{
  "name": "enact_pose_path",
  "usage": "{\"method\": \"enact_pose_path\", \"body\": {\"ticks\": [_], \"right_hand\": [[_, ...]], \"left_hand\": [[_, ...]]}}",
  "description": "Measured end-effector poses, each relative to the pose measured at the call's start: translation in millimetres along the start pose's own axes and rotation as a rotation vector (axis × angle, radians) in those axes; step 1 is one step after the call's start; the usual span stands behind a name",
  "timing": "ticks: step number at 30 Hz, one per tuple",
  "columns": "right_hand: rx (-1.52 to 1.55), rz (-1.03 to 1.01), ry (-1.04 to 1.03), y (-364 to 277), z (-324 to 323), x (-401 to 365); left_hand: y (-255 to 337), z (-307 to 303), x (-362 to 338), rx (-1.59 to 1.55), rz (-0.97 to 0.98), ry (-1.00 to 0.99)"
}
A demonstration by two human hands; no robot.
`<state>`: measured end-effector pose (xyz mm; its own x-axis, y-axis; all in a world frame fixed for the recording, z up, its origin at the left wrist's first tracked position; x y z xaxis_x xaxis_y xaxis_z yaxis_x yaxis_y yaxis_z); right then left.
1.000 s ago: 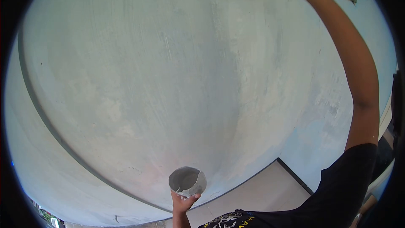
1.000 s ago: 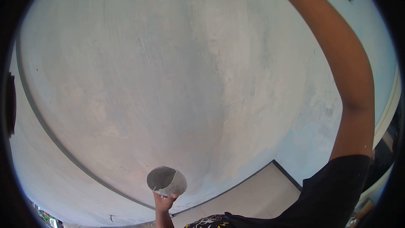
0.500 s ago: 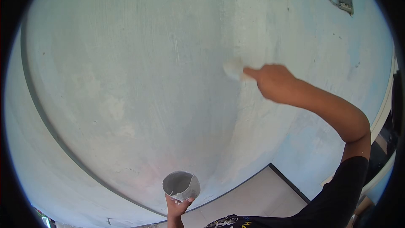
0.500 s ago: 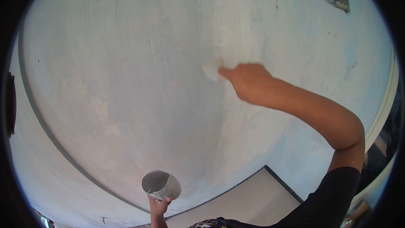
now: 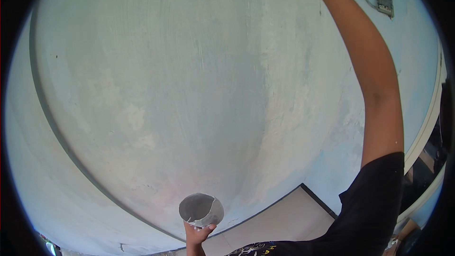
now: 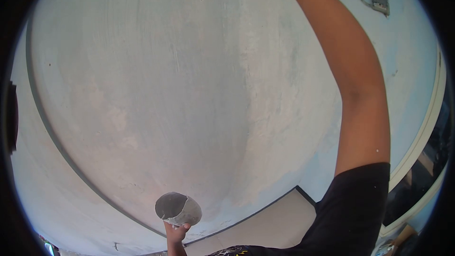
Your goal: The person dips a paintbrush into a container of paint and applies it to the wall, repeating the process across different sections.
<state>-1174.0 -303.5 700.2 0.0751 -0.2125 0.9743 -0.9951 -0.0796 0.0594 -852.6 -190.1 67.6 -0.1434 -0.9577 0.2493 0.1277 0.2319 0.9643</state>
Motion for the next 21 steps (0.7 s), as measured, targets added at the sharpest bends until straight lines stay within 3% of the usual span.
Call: {"method": "enact_pose_path", "body": {"ticks": [2,5,8,10,12,13,15,19,21], "right_hand": [[0.027,-0.085,0.048,14.0,31.4,-20.7],[-0.011,-0.116,-0.165,29.8,24.6,-86.8],[-0.027,0.092,-0.608,33.1,-0.6,-174.6],[0.035,0.052,-0.843,36.7,3.8,-241.0],[0.186,0.090,-1.203,32.7,8.0,-301.3],[0.171,0.091,-1.192,32.2,10.2,-307.3],[0.196,-0.135,-1.490,24.2,40.6,-322.3],[0.139,-0.030,-0.834,29.4,44.2,-130.1],[-0.037,0.120,-0.698,5.3,-9.4,-75.7]], "left_hand": [[8.2,0.0,-6.6,-0.025,-0.015,0.079],[29.9,13.2,-13.9,-0.029,-0.022,0.155],[61.8,24.9,-16.7,-0.045,0.081,0.190],[67.2,24.2,-16.3,-0.027,0.063,0.201],[65.8,24.4,-15.0,-0.046,0.034,0.192],[53.4,18.6,-16.2,-0.069,0.030,0.159],[44.2,13.4,-13.3,-0.067,0.059,0.141],[28.0,4.0,-7.2,-0.037,0.092,0.089],[23.6,5.3,-4.8,-0.062,0.112,0.098]]}}
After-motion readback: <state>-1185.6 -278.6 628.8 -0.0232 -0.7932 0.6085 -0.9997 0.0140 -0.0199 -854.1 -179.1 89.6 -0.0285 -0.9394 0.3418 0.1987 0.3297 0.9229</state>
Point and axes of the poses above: each hand's wrist, its own x-axis towards the middle knuckle, its own z-axis out of the palm, y = z × x, the point moved 8 cm from there along x, towards the middle knuckle, and after that the axes turned 9 degrees about x, right-handed, at the moved point
